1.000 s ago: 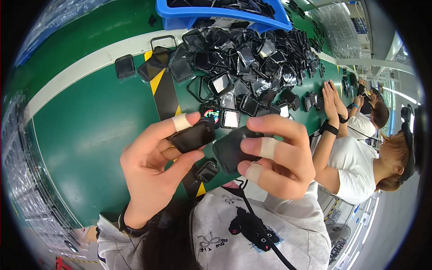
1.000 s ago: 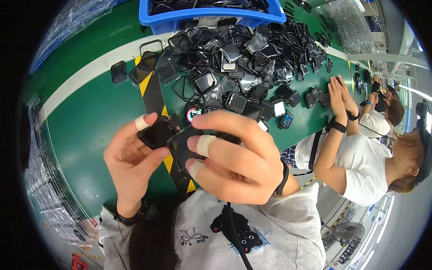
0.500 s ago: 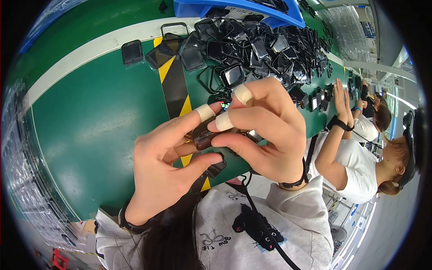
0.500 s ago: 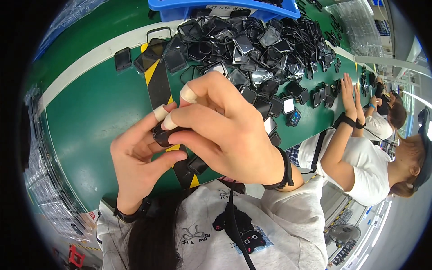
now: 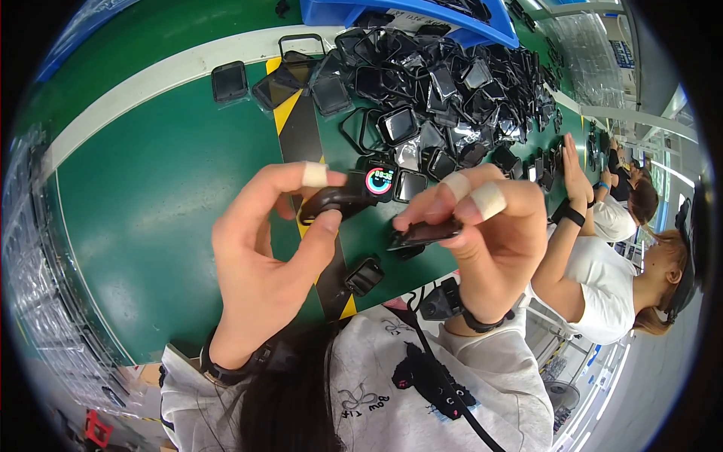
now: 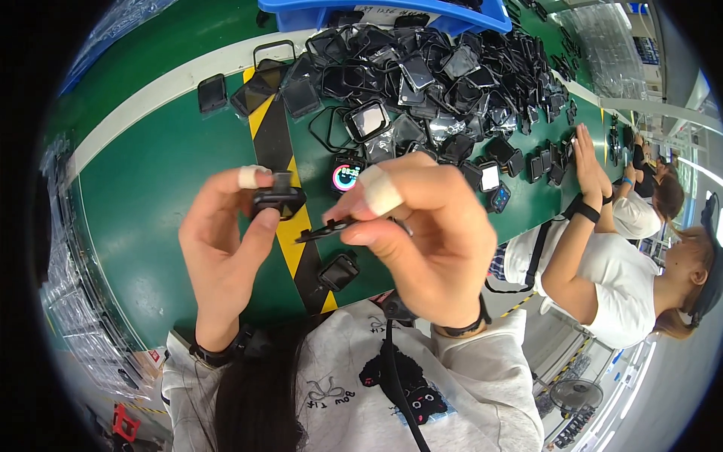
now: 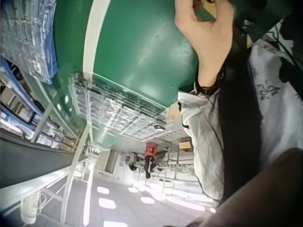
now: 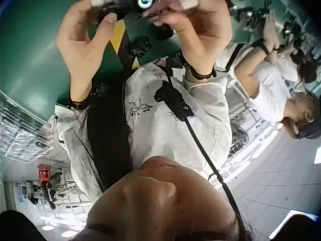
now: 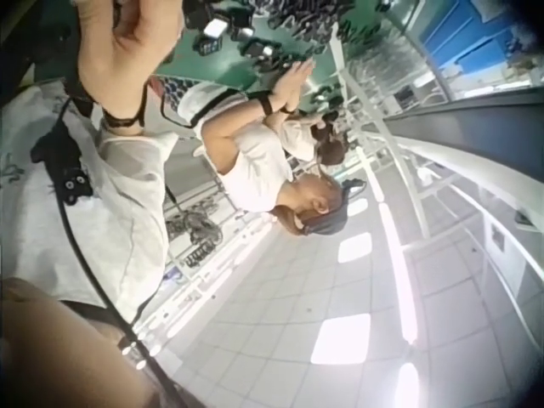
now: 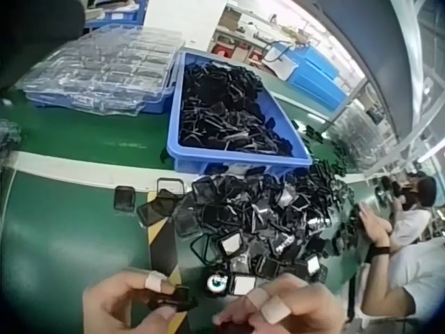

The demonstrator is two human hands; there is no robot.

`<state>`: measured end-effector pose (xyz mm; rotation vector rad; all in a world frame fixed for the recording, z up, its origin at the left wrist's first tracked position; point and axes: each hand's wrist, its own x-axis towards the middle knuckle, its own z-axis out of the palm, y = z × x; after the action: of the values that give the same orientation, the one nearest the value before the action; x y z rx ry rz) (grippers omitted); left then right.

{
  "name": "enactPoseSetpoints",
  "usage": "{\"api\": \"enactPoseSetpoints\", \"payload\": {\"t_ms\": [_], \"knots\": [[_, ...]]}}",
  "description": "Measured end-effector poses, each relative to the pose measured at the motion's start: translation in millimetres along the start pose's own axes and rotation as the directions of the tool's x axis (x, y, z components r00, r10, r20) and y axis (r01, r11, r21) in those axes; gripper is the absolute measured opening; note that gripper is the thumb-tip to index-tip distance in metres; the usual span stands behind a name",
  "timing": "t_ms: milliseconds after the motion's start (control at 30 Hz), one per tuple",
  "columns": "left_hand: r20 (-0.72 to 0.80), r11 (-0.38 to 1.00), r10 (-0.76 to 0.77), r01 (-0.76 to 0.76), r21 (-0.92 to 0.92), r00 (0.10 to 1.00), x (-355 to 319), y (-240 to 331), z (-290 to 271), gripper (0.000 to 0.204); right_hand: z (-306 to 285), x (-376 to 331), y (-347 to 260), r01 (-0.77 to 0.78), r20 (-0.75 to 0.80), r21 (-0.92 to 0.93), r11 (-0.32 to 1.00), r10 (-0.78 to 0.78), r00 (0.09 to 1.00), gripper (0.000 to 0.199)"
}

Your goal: The person assembles smartwatches by hand by peeling protective films off screens and pressing them into watch bodies. They then place the finished watches into a plastic tray and cover it with a plastic sheet.

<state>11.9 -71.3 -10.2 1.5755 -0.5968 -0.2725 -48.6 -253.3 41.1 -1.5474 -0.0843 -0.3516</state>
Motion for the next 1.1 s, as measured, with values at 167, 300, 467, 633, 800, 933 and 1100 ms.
{"api": "enactPoseSetpoints", "payload": {"t_ms": [167,300,467,633,800,933,1100], "knots": [[-0.108,0.833,-0.298,0.203,-0.515,0.949,1,15,14,0.047,15,-7,0,-0.067,-0.061,-0.131,0.989,0.059,0.996,0.022],[-0.097,0.823,-0.266,0.173,-0.541,0.959,2,11,13,0.05,20,-8,1,-0.093,-0.059,-0.2,0.975,0.083,0.995,0.022],[-0.014,0.801,-0.245,0.194,-0.566,0.969,-4,14,15,0.051,23,-2,3,-0.113,-0.038,-0.258,0.96,0.106,0.994,0.02],[0.073,0.776,-0.237,0.233,-0.586,0.969,-5,15,12,0.05,13,6,8,-0.094,0.102,-0.336,0.937,0.135,0.986,0.022],[0.131,0.839,-0.105,0.159,-0.521,0.986,-7,9,7,0.051,8,13,12,0.069,0.198,-0.372,0.926,0.007,0.98,0.02],[0.11,0.766,-0.251,0.267,-0.585,0.962,-4,14,8,0.051,11,12,5,-0.103,0.092,-0.265,0.959,0.131,0.987,0.02],[0.138,0.758,-0.176,0.224,-0.612,0.975,-7,11,9,0.054,11,14,-3,-0.245,0.078,-0.304,0.921,0.281,0.957,0.022]]}}
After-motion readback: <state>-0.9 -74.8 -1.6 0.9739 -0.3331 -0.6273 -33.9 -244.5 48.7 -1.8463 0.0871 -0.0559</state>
